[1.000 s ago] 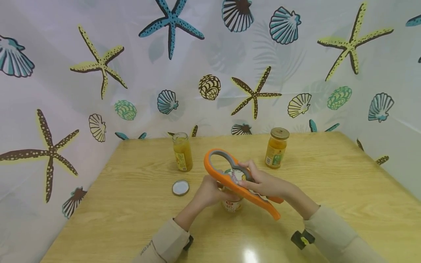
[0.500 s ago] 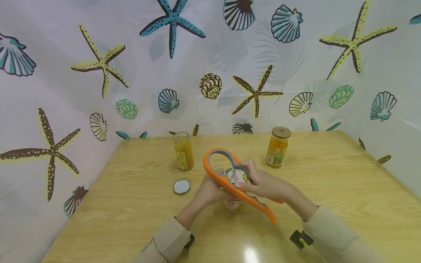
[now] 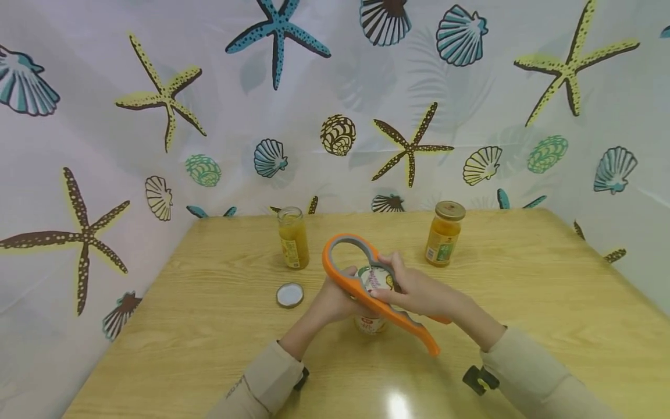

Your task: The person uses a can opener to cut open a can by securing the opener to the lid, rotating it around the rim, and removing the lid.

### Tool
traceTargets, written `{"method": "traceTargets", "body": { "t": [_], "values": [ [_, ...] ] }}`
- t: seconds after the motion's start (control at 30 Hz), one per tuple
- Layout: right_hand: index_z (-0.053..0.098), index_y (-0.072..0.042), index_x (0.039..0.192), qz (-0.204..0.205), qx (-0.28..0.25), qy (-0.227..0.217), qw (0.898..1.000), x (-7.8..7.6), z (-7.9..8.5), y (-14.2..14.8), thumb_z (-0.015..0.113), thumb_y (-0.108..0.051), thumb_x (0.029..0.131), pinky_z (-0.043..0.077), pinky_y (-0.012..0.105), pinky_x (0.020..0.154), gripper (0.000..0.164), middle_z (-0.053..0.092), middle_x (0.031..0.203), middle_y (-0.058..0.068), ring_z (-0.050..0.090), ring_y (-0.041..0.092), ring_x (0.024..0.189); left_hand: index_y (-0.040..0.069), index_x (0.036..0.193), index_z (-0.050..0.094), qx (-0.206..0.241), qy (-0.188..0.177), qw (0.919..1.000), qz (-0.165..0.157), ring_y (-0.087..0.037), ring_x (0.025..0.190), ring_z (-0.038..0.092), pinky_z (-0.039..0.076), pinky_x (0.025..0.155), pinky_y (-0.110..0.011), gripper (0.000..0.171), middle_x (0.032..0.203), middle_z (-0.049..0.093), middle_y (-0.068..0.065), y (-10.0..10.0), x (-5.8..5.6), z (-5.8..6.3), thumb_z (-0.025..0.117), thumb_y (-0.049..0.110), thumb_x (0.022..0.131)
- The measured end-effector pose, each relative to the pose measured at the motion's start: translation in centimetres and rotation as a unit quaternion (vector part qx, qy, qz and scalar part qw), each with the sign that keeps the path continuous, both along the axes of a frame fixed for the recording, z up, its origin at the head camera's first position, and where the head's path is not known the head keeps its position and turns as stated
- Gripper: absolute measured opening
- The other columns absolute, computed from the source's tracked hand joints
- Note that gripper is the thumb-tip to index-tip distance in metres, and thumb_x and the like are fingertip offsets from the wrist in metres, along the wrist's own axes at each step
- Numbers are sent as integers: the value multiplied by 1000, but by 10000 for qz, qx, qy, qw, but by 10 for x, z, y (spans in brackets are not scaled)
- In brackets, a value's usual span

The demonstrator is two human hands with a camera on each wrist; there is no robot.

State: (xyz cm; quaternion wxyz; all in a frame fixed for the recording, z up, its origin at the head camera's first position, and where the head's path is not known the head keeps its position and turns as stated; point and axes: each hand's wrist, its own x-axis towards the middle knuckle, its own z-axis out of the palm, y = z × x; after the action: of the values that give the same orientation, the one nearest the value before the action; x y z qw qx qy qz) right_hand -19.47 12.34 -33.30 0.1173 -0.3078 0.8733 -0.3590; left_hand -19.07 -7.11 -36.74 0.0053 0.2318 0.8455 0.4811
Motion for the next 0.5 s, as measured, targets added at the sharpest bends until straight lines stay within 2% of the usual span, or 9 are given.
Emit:
{"method": "traceTargets", "body": {
  "t": [0.1, 0.2, 0.33, 0.43, 0.5],
  "values": [
    [29, -4, 133, 54, 16, 155, 9999, 1, 2, 4, 54, -40, 91, 45, 29, 68, 61, 40, 132, 12, 50, 18, 83, 4, 105, 61, -101, -24, 9999, -88, -13, 81, 57, 49, 72, -27, 48, 94, 59, -4, 1, 1, 1, 83, 18, 65],
    [32, 0, 135, 173, -7, 407, 9990, 0, 4, 5, 56, -38, 90, 42, 27, 65, 63, 46, 114, 11, 46, 20, 82, 4, 101, 60, -240, -39, 9997, -13, -12, 77, 56, 48, 69, -26, 47, 90, 58, -1, 2, 1, 1, 84, 18, 64],
    [41, 0, 125, 289, 51, 731, 9969, -3, 8, 5, 58, -40, 89, 37, 25, 61, 56, 48, 97, 10, 43, 20, 75, 5, 98, 60, -258, -64, 9996, 92, -10, 72, 54, 47, 64, -26, 46, 85, 57, 1, 3, -1, 1, 85, 18, 62],
    [45, -4, 113, 317, 127, 905, 9953, -5, 10, 6, 60, -41, 87, 36, 23, 56, 48, 53, 100, 11, 41, 16, 68, 5, 97, 60, -231, -61, 9997, 76, -10, 71, 53, 47, 63, -25, 45, 83, 56, 1, 4, -2, 1, 85, 18, 62],
    [45, -6, 105, 336, 205, 949, 9947, -5, 10, 6, 61, -42, 86, 35, 22, 53, 44, 52, 89, 10, 40, 12, 64, 4, 97, 60, -167, -73, 9998, 48, -10, 70, 54, 47, 63, -25, 45, 83, 57, 1, 4, -1, 0, 85, 17, 62]
  ]
}}
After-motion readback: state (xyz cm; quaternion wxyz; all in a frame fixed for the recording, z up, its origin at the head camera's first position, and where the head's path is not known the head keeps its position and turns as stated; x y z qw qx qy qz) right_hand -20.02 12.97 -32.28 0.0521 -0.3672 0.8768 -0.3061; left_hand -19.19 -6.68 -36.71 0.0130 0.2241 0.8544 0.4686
